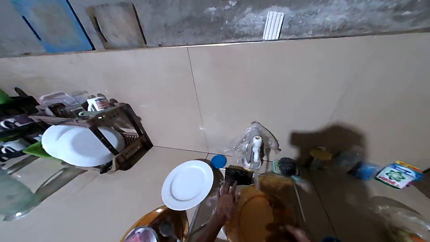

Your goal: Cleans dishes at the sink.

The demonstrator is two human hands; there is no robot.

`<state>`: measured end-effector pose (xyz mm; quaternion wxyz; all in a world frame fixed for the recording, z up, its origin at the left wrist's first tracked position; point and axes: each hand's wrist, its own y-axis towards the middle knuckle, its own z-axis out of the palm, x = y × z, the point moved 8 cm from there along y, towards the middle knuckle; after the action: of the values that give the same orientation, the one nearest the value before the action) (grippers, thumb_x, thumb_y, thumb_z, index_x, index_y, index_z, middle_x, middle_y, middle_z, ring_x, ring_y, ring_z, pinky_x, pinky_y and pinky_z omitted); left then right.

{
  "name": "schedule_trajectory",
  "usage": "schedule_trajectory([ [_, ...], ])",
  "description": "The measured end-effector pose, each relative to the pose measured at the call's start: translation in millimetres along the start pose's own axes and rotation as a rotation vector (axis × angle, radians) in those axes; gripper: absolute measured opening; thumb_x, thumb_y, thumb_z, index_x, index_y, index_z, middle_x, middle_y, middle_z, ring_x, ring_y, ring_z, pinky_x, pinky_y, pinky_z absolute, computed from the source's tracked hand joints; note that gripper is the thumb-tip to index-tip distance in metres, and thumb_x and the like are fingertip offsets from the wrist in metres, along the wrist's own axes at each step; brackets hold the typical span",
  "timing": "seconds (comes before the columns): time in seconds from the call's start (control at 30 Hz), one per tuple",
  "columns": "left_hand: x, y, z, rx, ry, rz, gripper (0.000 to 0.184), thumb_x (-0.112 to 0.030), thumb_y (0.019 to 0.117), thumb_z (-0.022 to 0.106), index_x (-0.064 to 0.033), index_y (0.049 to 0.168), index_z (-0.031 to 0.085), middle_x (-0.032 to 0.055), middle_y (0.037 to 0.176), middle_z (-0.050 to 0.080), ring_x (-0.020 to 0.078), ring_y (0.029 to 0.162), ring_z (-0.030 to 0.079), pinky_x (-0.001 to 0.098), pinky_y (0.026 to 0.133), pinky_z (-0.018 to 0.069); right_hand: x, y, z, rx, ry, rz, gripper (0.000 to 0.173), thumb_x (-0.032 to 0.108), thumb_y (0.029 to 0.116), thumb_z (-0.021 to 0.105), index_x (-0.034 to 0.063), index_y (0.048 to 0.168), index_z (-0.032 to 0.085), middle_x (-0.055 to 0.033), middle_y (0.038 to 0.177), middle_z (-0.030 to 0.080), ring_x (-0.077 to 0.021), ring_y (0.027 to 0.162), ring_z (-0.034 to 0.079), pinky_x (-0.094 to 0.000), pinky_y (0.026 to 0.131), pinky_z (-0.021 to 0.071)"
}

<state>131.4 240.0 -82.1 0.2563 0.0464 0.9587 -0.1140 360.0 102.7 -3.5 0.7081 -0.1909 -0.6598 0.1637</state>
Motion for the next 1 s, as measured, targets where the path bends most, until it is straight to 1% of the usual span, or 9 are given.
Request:
schedule_trajectory([
  [0.1,22,-18,-13,-0.076,-0.448,-0.112,0.045,-0.023,0.1069,0.051,-0.0006,0.145,0.051,0.0235,0.132,0.062,0.0333,0.118,0.064,0.0474,0.104,0.0509,5,21,-4,-0.098,-0.039,-0.008,0.026,0.004,0.0997,0.057,-0.0065,0.123,0.057,-0.0106,0.096,0.07,-0.0135,0.084,0.069,-0.0318,0.076,0.0589],
  [0.17,33,-35,-2,-0.111,-0.931,-0.223,0.042,-0.024,0.1124,0.036,0.0053,0.139,0.049,0.0215,0.106,0.066,0.0263,0.083,0.068,0.0417,0.075,0.0581,0,41,-4,-0.136,-0.047,-0.01,0.033,0.008,0.098,0.063,-0.0067,0.127,0.058,-0.0163,0.105,0.069,-0.0194,0.093,0.068,-0.0375,0.083,0.0565],
  [0.23,28,-53,7,-0.133,-1.314,-0.257,0.052,-0.036,0.1132,0.022,0.002,0.139,0.047,0.015,0.096,0.067,0.0197,0.073,0.065,0.0367,0.065,0.056,-4,55,6,-0.107,-0.028,-0.015,0.036,0.009,0.0983,0.063,-0.0048,0.131,0.056,-0.0167,0.107,0.069,-0.0207,0.093,0.069,-0.0383,0.082,0.0586],
  [0.37,36,-65,12,-0.28,-1.494,-0.247,0.047,-0.031,0.1128,0.024,0.0025,0.137,0.046,0.0127,0.089,0.07,0.0171,0.07,0.068,0.033,0.064,0.0584,-26,75,16,-0.099,0.075,-0.126,0.046,0.002,0.0899,0.071,-0.0053,0.132,0.054,-0.0172,0.105,0.07,-0.0216,0.09,0.071,-0.0393,0.078,0.062],
  [0.5,59,-65,4,-0.445,-1.227,-0.354,0.041,-0.022,0.1127,0.032,0.0052,0.14,0.047,0.0283,0.112,0.064,0.0353,0.09,0.068,0.0521,0.077,0.0578,-21,88,9,-0.243,-0.323,-0.545,0.062,0.008,0.0907,0.063,-0.0064,0.148,0.043,-0.026,0.126,0.063,-0.0309,0.103,0.069,-0.0457,0.087,0.0589],
  [0.6,66,-63,-5,-0.47,-1.024,-0.34,0.039,-0.016,0.1118,0.032,0.0058,0.139,0.051,0.0296,0.127,0.06,0.0385,0.109,0.063,0.0549,0.092,0.0535,-7,98,36,-0.217,-1.008,-0.507,0.072,0.03,0.1046,0.048,-0.0051,0.16,0.021,-0.027,0.166,0.024,-0.0419,0.153,0.027,-0.0613,0.121,0.0241],
  [0.67,62,-62,-7,-0.463,-0.943,-0.329,0.039,-0.014,0.1113,0.032,0.0059,0.136,0.054,0.0298,0.129,0.06,0.0399,0.114,0.062,0.056,0.097,0.051,-5,118,57,-0.24,-1.255,-0.5,0.076,0.049,0.1065,0.037,-0.0005,0.162,0.022,-0.0265,0.169,0.013,-0.0457,0.157,0.008,-0.0733,0.119,0.0037],
  [0.87,33,-61,-2,-0.386,-1.013,-0.351,0.041,-0.021,0.1131,0.028,0.0023,0.134,0.055,0.0262,0.1,0.069,0.0353,0.081,0.071,0.0531,0.07,0.0598,-6,136,137,-0.101,-1.23,-0.725,0.063,0.037,0.1066,0.04,0.0096,0.162,0.03,-0.0153,0.17,0.02,-0.0406,0.157,0.012,-0.0807,0.114,0.0027],
  [1.0,30,-62,-2,-0.479,-1.005,-0.342,0.033,-0.008,0.1093,0.039,0.0102,0.13,0.056,0.0241,0.105,0.065,0.0259,0.089,0.064,0.0437,0.083,0.0546,-38,79,166,0.3,-1.133,-0.851,0.061,0.022,0.102,0.051,0.0139,0.161,0.036,-0.003,0.168,0.03,-0.0325,0.158,0.018,-0.0787,0.116,0.0055],
])
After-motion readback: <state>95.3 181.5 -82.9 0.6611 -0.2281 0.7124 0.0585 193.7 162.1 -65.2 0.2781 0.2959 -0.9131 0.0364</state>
